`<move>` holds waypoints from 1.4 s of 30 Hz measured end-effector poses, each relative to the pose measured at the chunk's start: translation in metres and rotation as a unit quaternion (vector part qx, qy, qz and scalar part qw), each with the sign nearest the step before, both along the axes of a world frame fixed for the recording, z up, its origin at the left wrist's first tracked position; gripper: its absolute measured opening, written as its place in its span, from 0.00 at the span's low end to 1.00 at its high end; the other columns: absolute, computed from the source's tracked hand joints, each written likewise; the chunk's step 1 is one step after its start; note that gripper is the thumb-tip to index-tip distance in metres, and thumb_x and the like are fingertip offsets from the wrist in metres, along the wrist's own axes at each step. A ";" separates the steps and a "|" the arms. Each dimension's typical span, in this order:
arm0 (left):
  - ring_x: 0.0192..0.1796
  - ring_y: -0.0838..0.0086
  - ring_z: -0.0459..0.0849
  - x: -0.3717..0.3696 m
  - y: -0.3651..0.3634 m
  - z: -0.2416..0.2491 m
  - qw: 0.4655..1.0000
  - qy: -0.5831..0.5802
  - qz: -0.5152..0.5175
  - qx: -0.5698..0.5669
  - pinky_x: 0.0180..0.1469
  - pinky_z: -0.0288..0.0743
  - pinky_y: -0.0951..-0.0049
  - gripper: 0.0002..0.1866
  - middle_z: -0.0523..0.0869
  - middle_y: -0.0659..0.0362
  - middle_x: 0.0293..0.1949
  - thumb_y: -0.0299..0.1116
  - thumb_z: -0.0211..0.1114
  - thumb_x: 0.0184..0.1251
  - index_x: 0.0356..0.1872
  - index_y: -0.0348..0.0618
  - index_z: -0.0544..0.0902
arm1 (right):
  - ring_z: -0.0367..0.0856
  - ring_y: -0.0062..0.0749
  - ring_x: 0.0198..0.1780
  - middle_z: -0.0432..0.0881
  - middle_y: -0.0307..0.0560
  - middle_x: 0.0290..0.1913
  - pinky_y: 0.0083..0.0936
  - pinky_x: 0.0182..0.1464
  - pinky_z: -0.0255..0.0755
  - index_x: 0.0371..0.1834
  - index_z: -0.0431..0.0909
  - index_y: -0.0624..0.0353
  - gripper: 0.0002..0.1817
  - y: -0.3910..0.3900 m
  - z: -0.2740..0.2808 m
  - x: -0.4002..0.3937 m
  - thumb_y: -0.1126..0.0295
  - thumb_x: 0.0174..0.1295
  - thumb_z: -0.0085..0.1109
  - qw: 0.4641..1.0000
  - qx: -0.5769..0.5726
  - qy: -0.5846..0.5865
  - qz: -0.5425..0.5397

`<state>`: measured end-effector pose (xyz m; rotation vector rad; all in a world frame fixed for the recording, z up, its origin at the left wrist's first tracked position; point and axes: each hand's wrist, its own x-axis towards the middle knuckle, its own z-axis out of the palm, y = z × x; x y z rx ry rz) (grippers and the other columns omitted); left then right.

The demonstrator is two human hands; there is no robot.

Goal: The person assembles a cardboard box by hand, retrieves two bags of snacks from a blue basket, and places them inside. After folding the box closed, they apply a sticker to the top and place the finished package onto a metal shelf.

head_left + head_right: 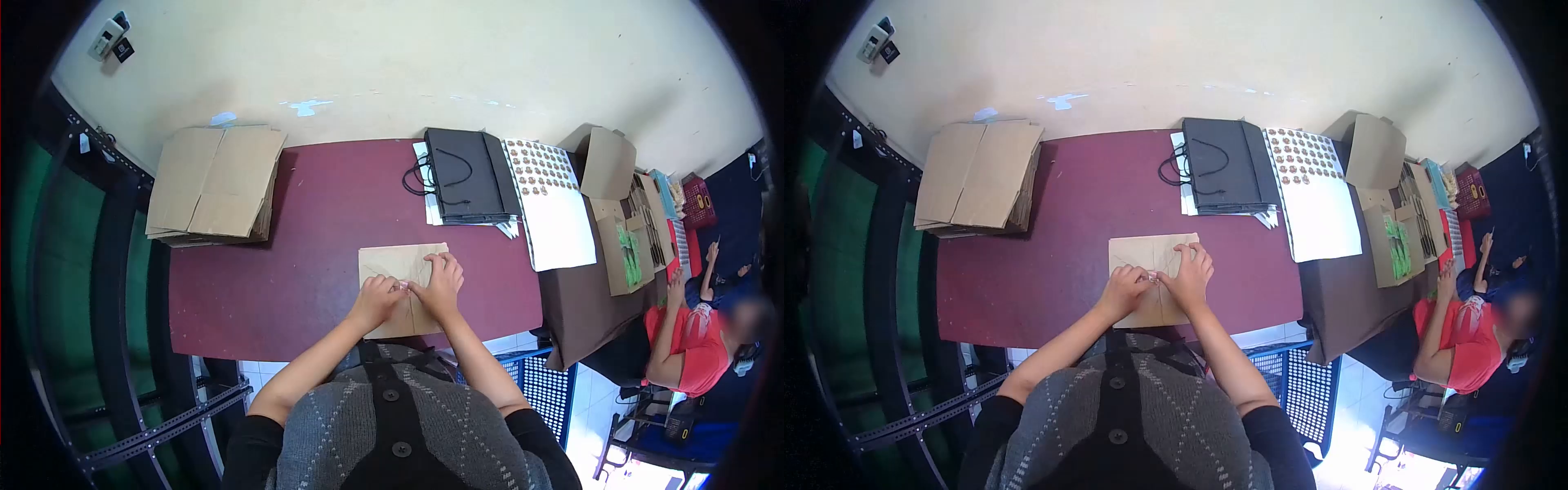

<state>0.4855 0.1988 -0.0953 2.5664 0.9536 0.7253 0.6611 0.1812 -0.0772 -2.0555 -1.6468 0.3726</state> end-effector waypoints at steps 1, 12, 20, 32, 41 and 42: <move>0.41 0.69 0.75 0.000 0.000 0.000 1.000 -0.001 -0.001 0.002 0.43 0.66 0.67 0.16 0.76 0.64 0.36 0.24 0.63 0.46 0.38 0.56 0.83 | 0.56 0.52 0.63 0.62 0.51 0.60 0.46 0.62 0.53 0.55 0.69 0.49 0.38 0.001 -0.001 0.001 0.54 0.39 0.75 1.000 -0.006 0.008 0.006; 0.47 0.58 0.74 -0.005 -0.003 -0.004 0.984 -0.080 0.133 -0.084 0.50 0.66 0.61 0.17 0.75 0.56 0.40 0.23 0.60 0.48 0.43 0.43 0.76 | 0.51 0.56 0.67 0.55 0.56 0.66 0.49 0.66 0.49 0.61 0.66 0.49 0.42 -0.002 0.002 0.007 0.51 0.41 0.74 0.996 -0.036 0.020 0.075; 0.61 0.58 0.65 -0.040 -0.006 -0.043 0.867 -0.310 0.257 -0.292 0.62 0.60 0.57 0.29 0.66 0.49 0.55 0.38 0.65 0.60 0.61 0.43 0.66 | 0.64 0.41 0.62 0.67 0.53 0.57 0.33 0.63 0.61 0.62 0.63 0.61 0.30 -0.022 -0.038 0.043 0.62 0.60 0.62 0.936 0.088 0.332 -0.078; 0.73 0.66 0.53 -0.098 -0.042 0.099 0.739 -0.454 0.088 -0.491 0.70 0.54 0.65 0.43 0.48 0.51 0.74 0.37 0.63 0.66 0.74 0.44 0.44 | 0.54 0.38 0.72 0.56 0.55 0.71 0.33 0.72 0.47 0.70 0.51 0.68 0.41 -0.046 0.107 0.006 0.45 0.64 0.45 0.814 0.101 0.554 0.143; 0.75 0.59 0.45 -0.200 -0.142 0.243 0.841 -0.486 0.200 -0.128 0.72 0.40 0.60 0.56 0.47 0.48 0.72 0.54 0.67 0.54 0.74 0.39 0.42 | 0.63 0.41 0.67 0.55 0.55 0.70 0.39 0.66 0.61 0.74 0.35 0.65 0.71 -0.050 0.189 -0.070 0.53 0.34 0.82 0.788 0.108 0.384 0.469; 0.75 0.59 0.43 -0.209 -0.160 0.245 0.838 -0.487 0.218 -0.115 0.73 0.38 0.60 0.56 0.45 0.46 0.72 0.56 0.66 0.55 0.73 0.36 0.41 | 0.63 0.41 0.67 0.55 0.55 0.70 0.39 0.66 0.61 0.74 0.35 0.65 0.71 -0.048 0.182 -0.082 0.53 0.34 0.82 0.770 0.100 0.388 0.497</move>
